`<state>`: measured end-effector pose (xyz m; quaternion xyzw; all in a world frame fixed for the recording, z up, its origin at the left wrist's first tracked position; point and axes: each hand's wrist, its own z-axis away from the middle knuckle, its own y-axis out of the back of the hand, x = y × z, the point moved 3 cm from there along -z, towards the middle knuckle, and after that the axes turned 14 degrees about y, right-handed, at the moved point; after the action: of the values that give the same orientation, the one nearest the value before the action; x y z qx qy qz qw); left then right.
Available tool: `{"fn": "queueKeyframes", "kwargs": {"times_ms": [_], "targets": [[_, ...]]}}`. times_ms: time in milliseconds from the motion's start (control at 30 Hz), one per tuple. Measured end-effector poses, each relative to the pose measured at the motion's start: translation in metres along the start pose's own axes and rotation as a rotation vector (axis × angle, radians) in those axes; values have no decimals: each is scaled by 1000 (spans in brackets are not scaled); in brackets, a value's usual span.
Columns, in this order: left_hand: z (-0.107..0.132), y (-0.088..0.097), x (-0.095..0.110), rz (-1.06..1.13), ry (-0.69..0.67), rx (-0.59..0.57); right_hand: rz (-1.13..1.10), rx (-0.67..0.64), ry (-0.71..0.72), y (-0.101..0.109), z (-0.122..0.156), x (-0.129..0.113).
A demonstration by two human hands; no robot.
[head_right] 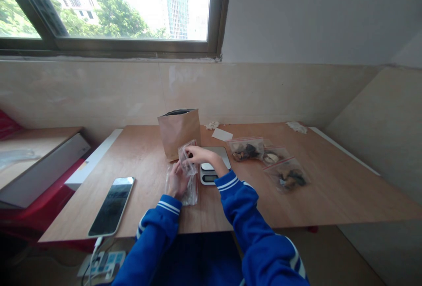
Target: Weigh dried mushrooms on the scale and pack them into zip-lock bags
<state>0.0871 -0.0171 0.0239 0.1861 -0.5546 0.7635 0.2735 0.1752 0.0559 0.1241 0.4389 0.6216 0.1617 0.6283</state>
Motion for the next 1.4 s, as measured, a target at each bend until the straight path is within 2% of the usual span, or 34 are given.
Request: {"fn": "queueKeyframes", "kwargs": {"times_ms": [167, 333, 467, 633, 733, 900, 967, 1067, 1200, 1300, 1400], "targets": [[-9, 1, -2, -42, -79, -19, 110, 36, -17, -8, -2, -6], [-10, 2, -1, -102, -88, 43, 122, 62, -49, -14, -4, -9], [-10, 3, -1, -85, -101, 13, 47, 131, -89, -8, -3, -13], [-13, 10, -3, -69, -72, 74, 5, 274, -86, 7, 1, -15], [-11, 9, -3, -86, -46, 89, -53, 422, -21, 24, 0, -14], [-8, 5, 0, -56, -18, 69, -5, 954, 133, 79, -24, -23], [-8, 6, 0, -25, -19, 69, 99, 1058, 248, 98, -42, -29], [-9, 10, 0, -27, -14, 112, 231, 998, 383, 109, -72, -31], [-8, 9, 0, -96, -1, 125, 259, 867, 405, 99, -88, -17], [-6, 5, 0, -93, 0, 68, 227, 876, 371, 91, -84, -7], [-6, 3, 0, -113, -19, 60, 170, 952, 360, 95, -80, 0]]}}
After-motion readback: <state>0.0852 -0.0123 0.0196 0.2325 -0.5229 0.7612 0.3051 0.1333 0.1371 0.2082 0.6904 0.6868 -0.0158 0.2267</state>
